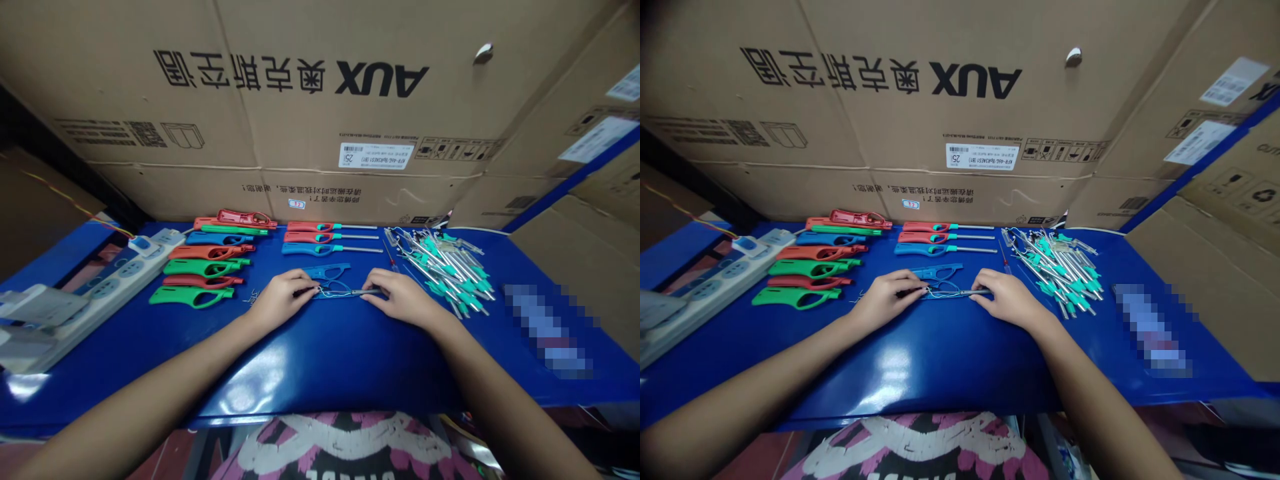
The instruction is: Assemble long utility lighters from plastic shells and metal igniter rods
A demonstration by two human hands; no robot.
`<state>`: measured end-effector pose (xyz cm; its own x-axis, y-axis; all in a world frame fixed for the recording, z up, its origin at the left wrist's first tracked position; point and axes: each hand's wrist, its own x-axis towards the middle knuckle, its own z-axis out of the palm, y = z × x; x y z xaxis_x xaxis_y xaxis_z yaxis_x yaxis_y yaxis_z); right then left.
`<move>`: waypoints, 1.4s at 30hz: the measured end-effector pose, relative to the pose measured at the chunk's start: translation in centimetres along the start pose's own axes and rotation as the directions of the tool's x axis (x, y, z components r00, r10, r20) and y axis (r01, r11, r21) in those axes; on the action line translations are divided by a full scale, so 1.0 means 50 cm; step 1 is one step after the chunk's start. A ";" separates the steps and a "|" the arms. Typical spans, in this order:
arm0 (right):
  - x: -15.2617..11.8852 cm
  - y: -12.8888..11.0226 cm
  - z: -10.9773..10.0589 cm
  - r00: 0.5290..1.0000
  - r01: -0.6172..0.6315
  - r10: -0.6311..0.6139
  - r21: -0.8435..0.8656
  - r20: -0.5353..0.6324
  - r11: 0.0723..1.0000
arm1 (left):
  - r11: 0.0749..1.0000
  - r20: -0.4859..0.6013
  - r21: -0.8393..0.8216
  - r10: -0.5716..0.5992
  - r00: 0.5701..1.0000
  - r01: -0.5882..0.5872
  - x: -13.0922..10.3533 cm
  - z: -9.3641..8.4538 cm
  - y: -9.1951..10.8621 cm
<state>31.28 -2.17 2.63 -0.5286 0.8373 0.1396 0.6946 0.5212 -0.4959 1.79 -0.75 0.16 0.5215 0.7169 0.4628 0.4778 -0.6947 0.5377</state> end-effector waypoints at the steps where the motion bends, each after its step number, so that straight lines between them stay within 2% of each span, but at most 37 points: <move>1: 0.000 0.000 0.000 1.000 0.009 -0.009 0.005 0.000 1.000 | 1.000 -0.003 -0.002 0.001 1.000 -0.001 0.000 0.000 0.001; 7: 0.005 -0.002 0.002 0.999 -0.031 0.031 0.029 0.008 0.999 | 1.000 0.002 0.000 -0.009 1.000 0.009 0.001 -0.002 0.003; 16: 0.022 -0.024 -0.005 0.987 -0.121 0.132 -0.118 0.087 0.986 | 0.999 0.050 0.014 -0.030 0.998 0.029 0.003 -0.005 0.003; 19: 0.027 -0.025 -0.007 0.987 -0.108 0.122 -0.135 0.104 0.985 | 0.999 0.054 0.020 -0.035 0.998 0.034 0.003 -0.004 0.002; 27: 0.014 -0.021 0.000 0.999 -0.046 0.045 0.079 0.018 0.996 | 0.999 0.048 0.030 -0.021 0.999 0.020 0.003 -0.006 0.007; 34: 0.032 -0.062 0.030 1.000 0.002 -0.001 -0.092 0.005 0.996 | 1.000 0.050 0.021 -0.003 0.999 0.002 0.005 -0.006 0.010; 39: 0.039 -0.060 0.054 1.000 -0.012 0.012 -0.125 -0.001 0.992 | 0.999 0.049 0.031 -0.015 0.999 0.013 0.004 -0.004 0.008; 42: 0.038 -0.057 0.058 0.999 -0.033 0.031 -0.062 -0.031 0.998 | 0.999 0.042 0.038 -0.035 0.998 0.034 0.003 -0.001 0.006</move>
<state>26.89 -2.55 1.79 -0.4912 0.8580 0.1504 0.7406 0.5022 -0.4465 1.98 -0.82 0.41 0.5337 0.7379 0.4132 0.5220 -0.6718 0.5255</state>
